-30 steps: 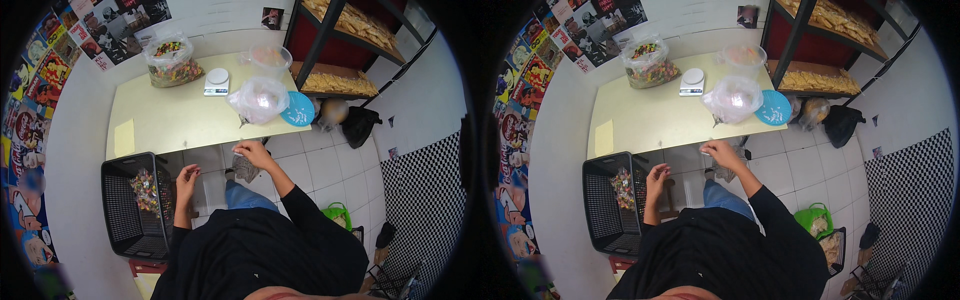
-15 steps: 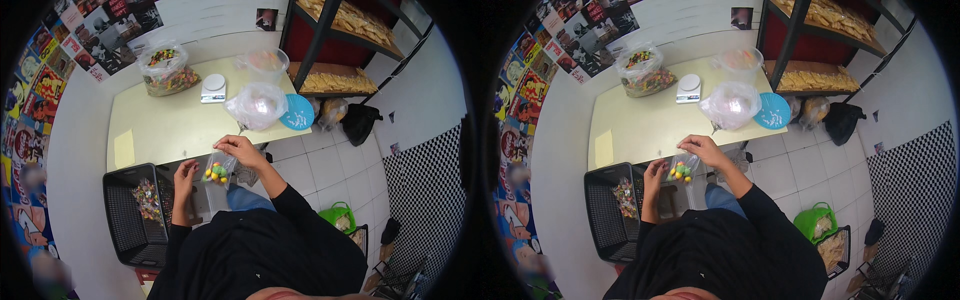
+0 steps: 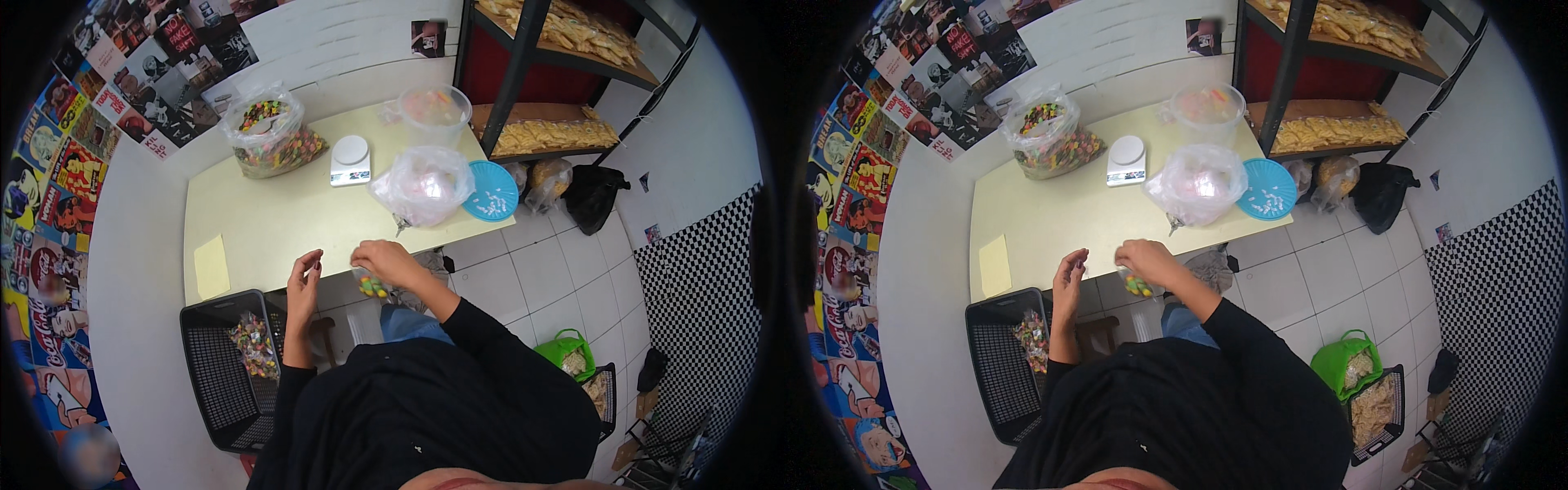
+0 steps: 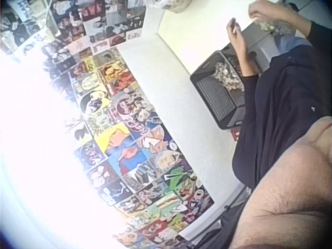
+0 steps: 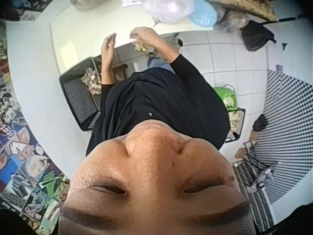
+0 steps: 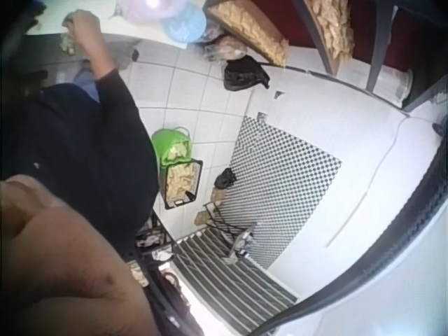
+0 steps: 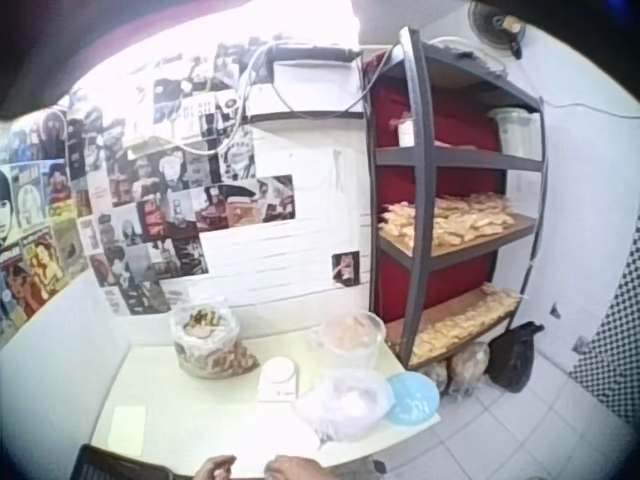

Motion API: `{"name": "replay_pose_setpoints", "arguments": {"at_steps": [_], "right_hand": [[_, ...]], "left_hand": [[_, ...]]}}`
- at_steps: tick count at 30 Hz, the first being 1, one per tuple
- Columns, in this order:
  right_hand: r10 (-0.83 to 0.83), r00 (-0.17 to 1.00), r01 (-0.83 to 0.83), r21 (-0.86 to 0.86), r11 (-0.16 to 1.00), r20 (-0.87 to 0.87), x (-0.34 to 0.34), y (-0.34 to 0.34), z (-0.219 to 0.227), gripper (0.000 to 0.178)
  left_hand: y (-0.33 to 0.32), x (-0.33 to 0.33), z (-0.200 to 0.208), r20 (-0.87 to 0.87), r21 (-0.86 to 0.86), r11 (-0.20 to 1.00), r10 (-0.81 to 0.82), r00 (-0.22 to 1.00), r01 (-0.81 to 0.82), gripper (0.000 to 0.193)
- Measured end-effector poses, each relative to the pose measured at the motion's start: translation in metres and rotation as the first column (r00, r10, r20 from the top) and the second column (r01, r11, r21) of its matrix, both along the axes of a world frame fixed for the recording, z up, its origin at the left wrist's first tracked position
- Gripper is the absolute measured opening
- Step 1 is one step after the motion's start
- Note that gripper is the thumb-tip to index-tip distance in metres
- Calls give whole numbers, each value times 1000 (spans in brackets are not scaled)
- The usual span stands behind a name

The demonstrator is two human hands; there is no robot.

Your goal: The person scoops colorful candies from a large plastic bag into small clear plastic bags. They then tie the small bags shut by hand and place them into a black wire basket. The process is repeated continuously throughout the clip.

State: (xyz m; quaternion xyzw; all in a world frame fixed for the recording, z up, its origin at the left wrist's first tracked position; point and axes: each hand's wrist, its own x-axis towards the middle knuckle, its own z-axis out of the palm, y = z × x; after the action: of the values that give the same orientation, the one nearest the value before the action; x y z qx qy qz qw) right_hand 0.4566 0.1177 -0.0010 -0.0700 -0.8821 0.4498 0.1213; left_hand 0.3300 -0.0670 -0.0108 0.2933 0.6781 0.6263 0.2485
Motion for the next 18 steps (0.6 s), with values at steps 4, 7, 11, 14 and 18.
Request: {"name": "replay_pose_setpoints", "arguments": {"at_steps": [4, 7, 11, 14, 18], "right_hand": [[43, 998, -36, 132, 991, -52, 31, -13, 3, 14], [78, 992, -70, 85, 994, -94, 57, -22, 11, 12], [113, 987, -104, 84, 991, -111, 89, -27, 6, 13], [16, 997, -17, -15, 1000, -71, 109, -29, 10, 13], [-95, 988, 92, -29, 995, -122, 128, -18, 21, 16]], "left_hand": [[-3, 30, -1, -44, -93, 983, -161, 986, 156, 53], [-5, 54, -12, 86, -37, 936, -347, 934, 351, 67], [-6, 84, -27, 296, -17, 909, -393, 870, 417, 40], [-1, 104, -24, 313, -47, 922, -351, 882, 384, 15], [12, 120, -20, 304, -18, 938, -324, 896, 346, 8]]}}
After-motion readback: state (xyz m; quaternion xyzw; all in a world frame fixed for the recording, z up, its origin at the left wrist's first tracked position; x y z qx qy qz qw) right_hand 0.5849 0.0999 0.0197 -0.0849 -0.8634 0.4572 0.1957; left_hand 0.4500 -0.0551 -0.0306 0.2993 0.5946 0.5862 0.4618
